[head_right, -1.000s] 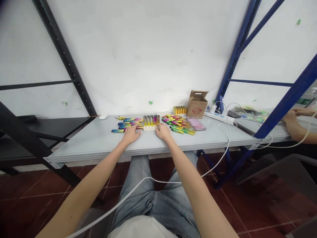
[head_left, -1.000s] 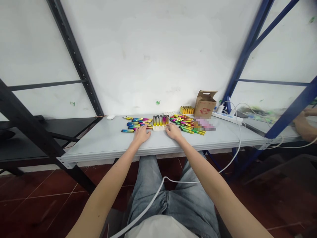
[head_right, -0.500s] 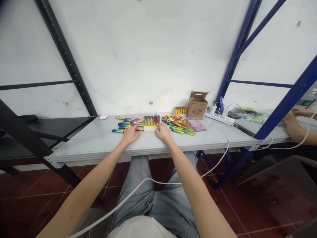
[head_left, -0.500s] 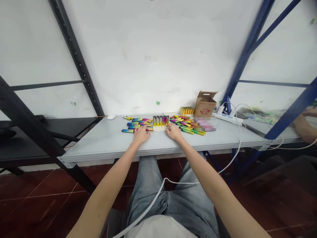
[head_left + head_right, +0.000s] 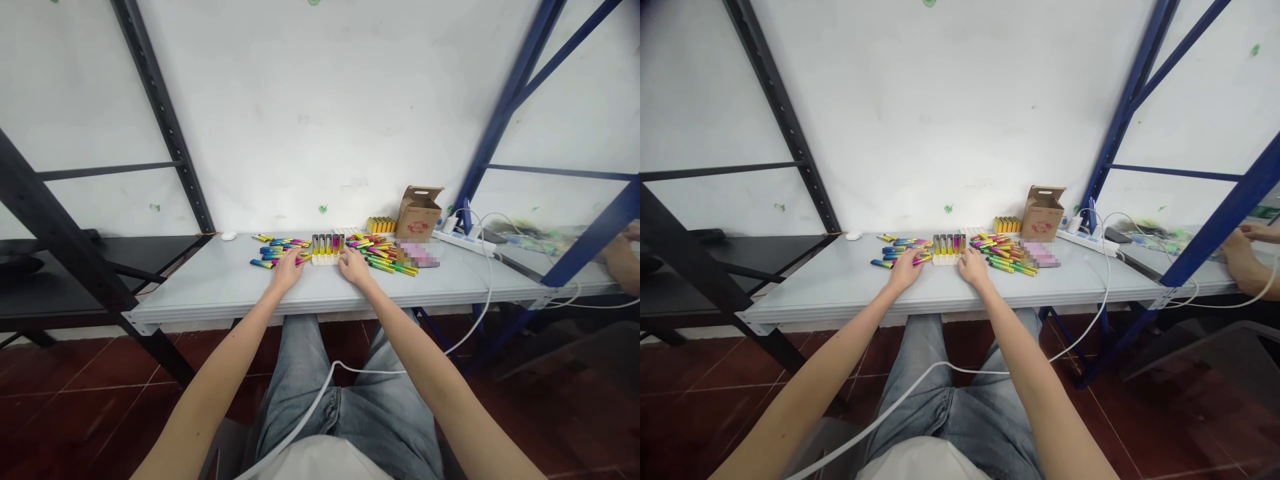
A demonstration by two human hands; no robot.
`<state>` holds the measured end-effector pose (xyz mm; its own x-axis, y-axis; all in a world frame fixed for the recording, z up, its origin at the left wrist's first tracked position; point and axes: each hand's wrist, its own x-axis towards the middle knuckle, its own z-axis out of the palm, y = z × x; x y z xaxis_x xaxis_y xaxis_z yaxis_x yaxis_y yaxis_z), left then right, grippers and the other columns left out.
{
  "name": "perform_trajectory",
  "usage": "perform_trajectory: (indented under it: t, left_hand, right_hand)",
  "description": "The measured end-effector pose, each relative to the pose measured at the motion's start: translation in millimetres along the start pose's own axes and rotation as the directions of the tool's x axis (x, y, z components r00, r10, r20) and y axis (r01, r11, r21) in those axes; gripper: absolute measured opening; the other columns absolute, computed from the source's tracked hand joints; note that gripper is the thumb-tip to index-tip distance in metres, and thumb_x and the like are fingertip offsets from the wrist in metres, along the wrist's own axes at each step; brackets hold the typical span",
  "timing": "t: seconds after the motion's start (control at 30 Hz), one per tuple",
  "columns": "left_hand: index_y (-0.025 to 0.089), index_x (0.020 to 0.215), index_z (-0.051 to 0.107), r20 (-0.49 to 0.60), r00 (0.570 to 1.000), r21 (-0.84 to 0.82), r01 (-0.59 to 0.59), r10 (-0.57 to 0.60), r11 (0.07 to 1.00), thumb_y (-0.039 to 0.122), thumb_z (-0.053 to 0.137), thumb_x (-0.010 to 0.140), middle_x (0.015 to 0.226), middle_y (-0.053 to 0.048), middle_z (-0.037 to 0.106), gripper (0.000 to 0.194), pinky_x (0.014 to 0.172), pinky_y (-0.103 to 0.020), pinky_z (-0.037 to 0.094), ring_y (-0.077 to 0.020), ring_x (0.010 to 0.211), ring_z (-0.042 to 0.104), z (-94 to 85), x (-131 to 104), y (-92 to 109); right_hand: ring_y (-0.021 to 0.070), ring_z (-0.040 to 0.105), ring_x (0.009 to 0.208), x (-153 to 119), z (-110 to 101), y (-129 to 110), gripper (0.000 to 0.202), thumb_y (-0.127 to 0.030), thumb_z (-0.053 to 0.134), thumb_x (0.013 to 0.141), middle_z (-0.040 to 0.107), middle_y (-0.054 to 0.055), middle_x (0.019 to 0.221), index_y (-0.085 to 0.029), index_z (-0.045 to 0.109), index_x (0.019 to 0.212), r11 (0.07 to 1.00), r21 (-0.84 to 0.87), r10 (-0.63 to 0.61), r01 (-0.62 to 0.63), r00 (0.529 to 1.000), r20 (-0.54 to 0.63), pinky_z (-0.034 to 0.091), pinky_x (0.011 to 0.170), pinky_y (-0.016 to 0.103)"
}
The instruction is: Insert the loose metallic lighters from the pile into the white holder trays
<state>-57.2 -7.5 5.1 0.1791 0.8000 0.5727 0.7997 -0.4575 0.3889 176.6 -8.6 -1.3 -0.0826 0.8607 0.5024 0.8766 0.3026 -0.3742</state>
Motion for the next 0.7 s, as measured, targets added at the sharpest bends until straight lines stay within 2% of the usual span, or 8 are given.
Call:
perform_trajectory:
  t: [0.2, 0.33, 0.47, 0.6, 0.7]
  left_hand:
    - [0.022, 0.121, 0.062, -0.003, 0.997, -0.070, -0.075, 0.075, 0.995, 0.019, 0.064, 0.084, 0.111, -0.004, 0.071, 0.038, 0.096, -0.036, 0.049, -0.0232, 0.105, 0.064, -0.5, -1, 3]
    - [0.022, 0.116, 0.067, 0.023, 0.997, -0.073, -0.075, 0.077, 0.994, 0.028, 0.064, 0.086, 0.116, -0.005, 0.071, 0.031, 0.097, -0.037, 0.049, -0.0249, 0.109, 0.064, -2.3, -2, 6]
    - [0.021, 0.110, 0.071, 0.031, 0.996, -0.057, -0.082, 0.084, 0.995, 0.031, 0.064, 0.086, 0.112, -0.005, 0.073, 0.027, 0.093, -0.036, 0.051, -0.0253, 0.104, 0.066, -4.4, -3, 8]
    - [0.022, 0.109, 0.072, 0.036, 0.996, -0.028, -0.077, 0.078, 0.997, 0.034, 0.064, 0.087, 0.111, -0.005, 0.073, 0.027, 0.091, -0.037, 0.052, -0.0260, 0.102, 0.067, -5.3, -4, 9]
    - [0.021, 0.109, 0.072, 0.038, 0.996, -0.025, -0.083, 0.084, 0.996, 0.035, 0.063, 0.087, 0.113, -0.006, 0.073, 0.027, 0.092, -0.038, 0.051, -0.0266, 0.104, 0.066, -5.5, -5, 11]
  right_hand:
    - [0.0253, 0.051, 0.117, -4, -3, -7, 0.037, -0.020, 0.042, 0.091, 0.061, 0.013, 0.123, -0.013, 0.056, 0.125, 0.984, -0.014, -0.181, 0.180, 0.980, -0.087, 0.037, 0.103, 0.035]
    - [0.0233, 0.055, 0.111, -6, -3, -8, 0.036, -0.023, 0.043, 0.092, 0.062, 0.012, 0.122, -0.014, 0.056, 0.124, 0.984, 0.010, -0.177, 0.178, 0.982, -0.062, 0.041, 0.097, 0.033]
    - [0.0216, 0.059, 0.101, -6, -4, -8, 0.031, -0.025, 0.044, 0.092, 0.066, 0.010, 0.114, -0.016, 0.059, 0.118, 0.990, 0.031, -0.139, 0.139, 0.990, -0.005, 0.044, 0.089, 0.032]
    - [0.0219, 0.058, 0.102, -7, -6, -11, 0.027, -0.021, 0.043, 0.091, 0.067, 0.009, 0.106, -0.016, 0.063, 0.109, 0.989, 0.020, -0.142, 0.143, 0.989, -0.051, 0.043, 0.090, 0.031]
    - [0.0232, 0.057, 0.105, -8, -8, -12, 0.027, -0.023, 0.044, 0.091, 0.067, 0.010, 0.106, -0.016, 0.063, 0.109, 0.981, 0.000, -0.192, 0.193, 0.977, -0.094, 0.042, 0.094, 0.033]
